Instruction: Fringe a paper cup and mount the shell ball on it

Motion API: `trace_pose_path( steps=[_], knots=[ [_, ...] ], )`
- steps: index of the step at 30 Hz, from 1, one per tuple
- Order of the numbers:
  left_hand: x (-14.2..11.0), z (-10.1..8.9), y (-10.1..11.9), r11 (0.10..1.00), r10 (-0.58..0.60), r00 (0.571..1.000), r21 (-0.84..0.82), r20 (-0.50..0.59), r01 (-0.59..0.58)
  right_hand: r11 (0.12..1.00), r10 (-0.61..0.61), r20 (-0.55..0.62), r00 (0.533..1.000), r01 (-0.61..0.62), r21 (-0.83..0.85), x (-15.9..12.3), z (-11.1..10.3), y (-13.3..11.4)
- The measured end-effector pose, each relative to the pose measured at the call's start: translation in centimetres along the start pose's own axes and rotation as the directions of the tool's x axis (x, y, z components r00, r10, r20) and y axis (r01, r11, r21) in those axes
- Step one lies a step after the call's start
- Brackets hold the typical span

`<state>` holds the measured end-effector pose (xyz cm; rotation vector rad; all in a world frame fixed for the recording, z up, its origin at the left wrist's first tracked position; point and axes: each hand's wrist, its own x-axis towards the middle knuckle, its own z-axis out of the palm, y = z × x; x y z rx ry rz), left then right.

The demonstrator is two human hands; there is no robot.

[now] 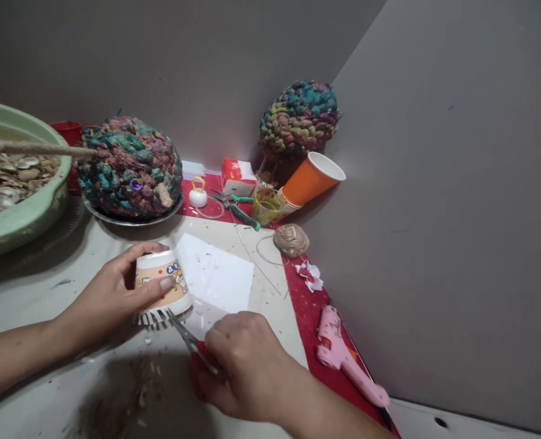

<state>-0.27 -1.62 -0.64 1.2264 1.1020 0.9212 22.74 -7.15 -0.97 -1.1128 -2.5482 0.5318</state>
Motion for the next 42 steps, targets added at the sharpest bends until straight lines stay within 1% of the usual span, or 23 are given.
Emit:
trace_pose_path(
  steps=[4, 9, 11, 19, 25, 29, 33, 38, 42],
  knots=[
    [-0.1, 0.1, -0.1, 0.997, 0.022, 1.0, 0.072, -0.002, -0.022, 0.999, 0.006, -0.016, 1.0, -0.007, -0.048, 0.0, 0.2, -0.1],
    [-0.1, 0.0, -0.6, 0.979, 0.055, 0.998, 0.197, -0.009, -0.052, 0.994, 0.006, -0.01, 1.0, -0.007, -0.113, -0.1, 0.7, -0.1],
    [0.0, 0.0, -0.7, 0.973, 0.065, 0.998, 0.223, -0.014, -0.06, 0.991, 0.006, -0.007, 1.0, -0.007, -0.136, -0.1, 0.9, 0.0],
    [0.0, -0.1, -0.7, 0.969, 0.06, 0.998, 0.243, -0.02, -0.054, 0.99, -0.001, 0.024, 1.0, 0.004, -0.142, -0.4, 1.0, -0.1],
    [0.1, 0.1, -0.5, 0.966, 0.047, 0.999, 0.255, -0.026, -0.039, 0.989, -0.036, -0.029, 0.999, 0.031, -0.147, -0.2, 1.2, -0.1],
    [0.1, 0.1, -0.5, 0.967, 0.046, 0.999, 0.252, -0.02, -0.04, 0.99, -0.046, -0.03, 0.998, 0.042, -0.134, -0.1, 1.1, -0.3],
    [0.0, 0.0, -0.6, 0.965, 0.051, 0.998, 0.259, -0.027, -0.043, 0.99, -0.074, -0.056, 0.996, 0.066, -0.128, 0.0, 1.1, -0.3],
    [0.0, 0.0, -0.6, 0.971, 0.038, 0.999, 0.238, -0.03, -0.03, 0.99, -0.063, -0.042, 0.997, 0.057, -0.129, -0.1, 1.1, -0.2],
    [0.0, 0.0, -0.6, 0.979, 0.026, 0.999, 0.204, -0.029, -0.019, 0.991, -0.064, -0.053, 0.997, 0.057, -0.121, -0.2, 1.1, -0.2]
  ],
)
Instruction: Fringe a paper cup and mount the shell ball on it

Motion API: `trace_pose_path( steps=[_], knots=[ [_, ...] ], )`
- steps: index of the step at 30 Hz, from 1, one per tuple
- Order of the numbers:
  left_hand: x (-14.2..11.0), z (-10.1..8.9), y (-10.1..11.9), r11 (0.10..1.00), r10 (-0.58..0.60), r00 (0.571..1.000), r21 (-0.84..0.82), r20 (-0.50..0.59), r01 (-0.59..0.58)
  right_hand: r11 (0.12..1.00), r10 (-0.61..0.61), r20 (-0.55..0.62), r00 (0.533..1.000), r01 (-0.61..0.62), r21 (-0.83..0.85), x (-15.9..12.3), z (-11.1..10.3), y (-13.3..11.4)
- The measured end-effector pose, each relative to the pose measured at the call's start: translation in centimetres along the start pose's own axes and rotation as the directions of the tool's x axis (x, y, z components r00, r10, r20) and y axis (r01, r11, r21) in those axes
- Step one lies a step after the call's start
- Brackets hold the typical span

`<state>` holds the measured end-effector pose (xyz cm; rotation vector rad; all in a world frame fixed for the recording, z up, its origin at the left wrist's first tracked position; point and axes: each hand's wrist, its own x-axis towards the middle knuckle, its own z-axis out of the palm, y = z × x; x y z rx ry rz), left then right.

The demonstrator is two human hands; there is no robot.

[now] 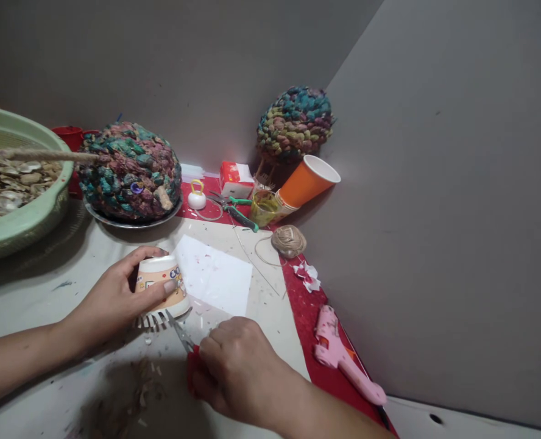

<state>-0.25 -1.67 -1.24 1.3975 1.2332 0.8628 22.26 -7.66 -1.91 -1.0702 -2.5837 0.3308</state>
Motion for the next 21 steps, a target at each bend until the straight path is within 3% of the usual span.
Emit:
trace_pose_path(
  steps=[3, 6, 12, 18, 21],
  knots=[
    [0.0, -0.1, 0.0, 0.999, -0.009, 1.0, -0.05, -0.006, 0.009, 0.999, 0.005, 0.0, 1.0, -0.005, 0.045, 0.0, 0.0, -0.1],
    [0.2, -0.2, 0.3, 0.991, -0.026, 1.0, -0.131, -0.017, 0.024, 0.98, 0.01, 0.026, 1.0, -0.015, 0.2, 0.1, -0.2, 0.0],
    [0.3, -0.5, 1.1, 0.917, -0.084, 0.996, -0.391, -0.008, 0.075, 0.837, 0.094, 0.133, 0.987, -0.151, 0.526, 0.2, -1.2, 0.2],
    [0.1, -0.8, 1.6, 0.905, -0.084, 0.995, -0.422, -0.046, 0.057, 0.665, 0.204, 0.392, 0.897, -0.421, 0.617, 0.5, -1.9, 0.6],
    [0.1, -0.8, 1.4, 0.901, -0.07, 0.997, -0.431, -0.042, 0.046, 0.605, 0.238, 0.451, 0.86, -0.494, 0.624, 0.8, -2.0, 0.7]
  ],
)
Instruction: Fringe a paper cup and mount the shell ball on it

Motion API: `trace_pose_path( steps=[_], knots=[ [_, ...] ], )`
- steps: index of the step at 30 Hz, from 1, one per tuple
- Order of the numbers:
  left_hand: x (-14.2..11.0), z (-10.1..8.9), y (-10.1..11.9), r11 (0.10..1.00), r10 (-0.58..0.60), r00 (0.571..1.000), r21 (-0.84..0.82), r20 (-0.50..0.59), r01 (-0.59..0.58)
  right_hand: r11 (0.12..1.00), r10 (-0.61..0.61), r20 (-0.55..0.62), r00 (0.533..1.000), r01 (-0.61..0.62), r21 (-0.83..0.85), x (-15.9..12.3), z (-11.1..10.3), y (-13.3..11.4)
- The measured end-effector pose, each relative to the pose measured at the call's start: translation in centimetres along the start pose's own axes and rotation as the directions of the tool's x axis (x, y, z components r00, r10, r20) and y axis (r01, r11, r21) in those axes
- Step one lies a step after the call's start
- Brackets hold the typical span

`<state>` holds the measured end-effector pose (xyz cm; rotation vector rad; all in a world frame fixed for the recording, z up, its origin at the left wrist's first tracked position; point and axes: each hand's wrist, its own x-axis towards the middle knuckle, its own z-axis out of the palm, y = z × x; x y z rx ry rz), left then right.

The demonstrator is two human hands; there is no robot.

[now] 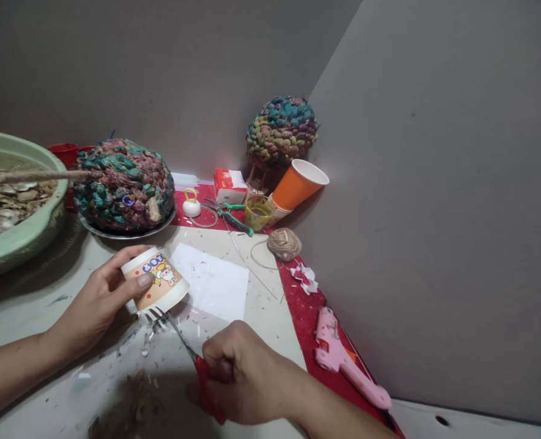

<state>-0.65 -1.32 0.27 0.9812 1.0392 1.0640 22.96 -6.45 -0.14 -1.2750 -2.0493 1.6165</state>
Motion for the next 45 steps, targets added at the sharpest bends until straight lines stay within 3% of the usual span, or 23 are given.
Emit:
trace_pose_path(
  steps=[16, 45],
  knots=[
    [0.0, 0.0, -0.6, 1.0, 0.007, 0.997, -0.028, 0.081, -0.005, 0.997, 0.028, 0.014, 1.0, -0.029, 0.074, 0.1, 0.0, 0.3],
    [0.1, -0.2, -1.2, 0.996, -0.004, 0.992, -0.084, 0.128, 0.015, 0.996, -0.025, 0.014, 1.0, 0.023, 0.09, 0.0, -0.1, 0.6]
  ],
)
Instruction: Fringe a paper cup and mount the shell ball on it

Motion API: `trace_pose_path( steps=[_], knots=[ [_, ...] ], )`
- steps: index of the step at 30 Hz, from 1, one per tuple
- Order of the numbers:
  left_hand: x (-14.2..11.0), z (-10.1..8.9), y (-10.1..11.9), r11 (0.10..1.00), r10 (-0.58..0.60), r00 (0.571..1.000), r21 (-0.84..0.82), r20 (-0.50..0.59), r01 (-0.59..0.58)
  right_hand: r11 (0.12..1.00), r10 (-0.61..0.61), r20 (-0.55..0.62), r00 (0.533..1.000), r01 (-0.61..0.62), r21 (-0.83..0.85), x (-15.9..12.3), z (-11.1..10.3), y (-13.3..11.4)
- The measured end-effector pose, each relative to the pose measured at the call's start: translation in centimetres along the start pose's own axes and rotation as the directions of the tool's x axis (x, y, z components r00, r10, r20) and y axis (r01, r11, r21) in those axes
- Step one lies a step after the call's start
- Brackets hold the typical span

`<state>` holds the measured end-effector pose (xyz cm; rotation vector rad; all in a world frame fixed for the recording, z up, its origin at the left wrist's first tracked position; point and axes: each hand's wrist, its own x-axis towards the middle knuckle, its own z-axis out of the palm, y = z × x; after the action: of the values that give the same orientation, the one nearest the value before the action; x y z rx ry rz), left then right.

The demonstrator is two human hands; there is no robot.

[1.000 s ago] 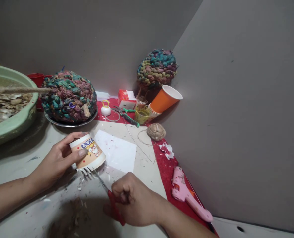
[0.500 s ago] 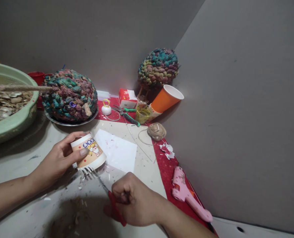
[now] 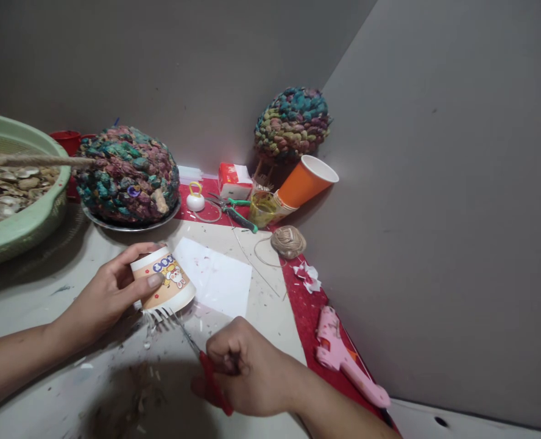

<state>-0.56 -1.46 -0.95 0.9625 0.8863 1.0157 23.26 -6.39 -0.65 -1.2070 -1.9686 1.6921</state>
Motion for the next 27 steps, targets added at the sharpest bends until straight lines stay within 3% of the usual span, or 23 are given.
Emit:
trace_pose_path(
  steps=[7, 18, 27],
  knots=[
    [0.11, 0.03, -0.02, 1.0, -0.011, 1.0, -0.003, -0.003, 0.011, 0.995, -0.015, 0.013, 1.0, 0.013, 0.096, -0.01, -0.07, 0.0],
    [-0.03, 0.25, 0.04, 0.999, -0.038, 0.999, -0.017, -0.016, 0.038, 0.995, -0.023, 0.012, 1.0, 0.022, 0.102, -0.06, 0.03, 0.3],
    [-0.07, 0.21, -0.24, 0.997, -0.067, 0.997, -0.038, 0.046, 0.069, 0.994, 0.011, 0.039, 0.999, -0.015, 0.11, -0.03, 0.12, 0.11]
  ],
)
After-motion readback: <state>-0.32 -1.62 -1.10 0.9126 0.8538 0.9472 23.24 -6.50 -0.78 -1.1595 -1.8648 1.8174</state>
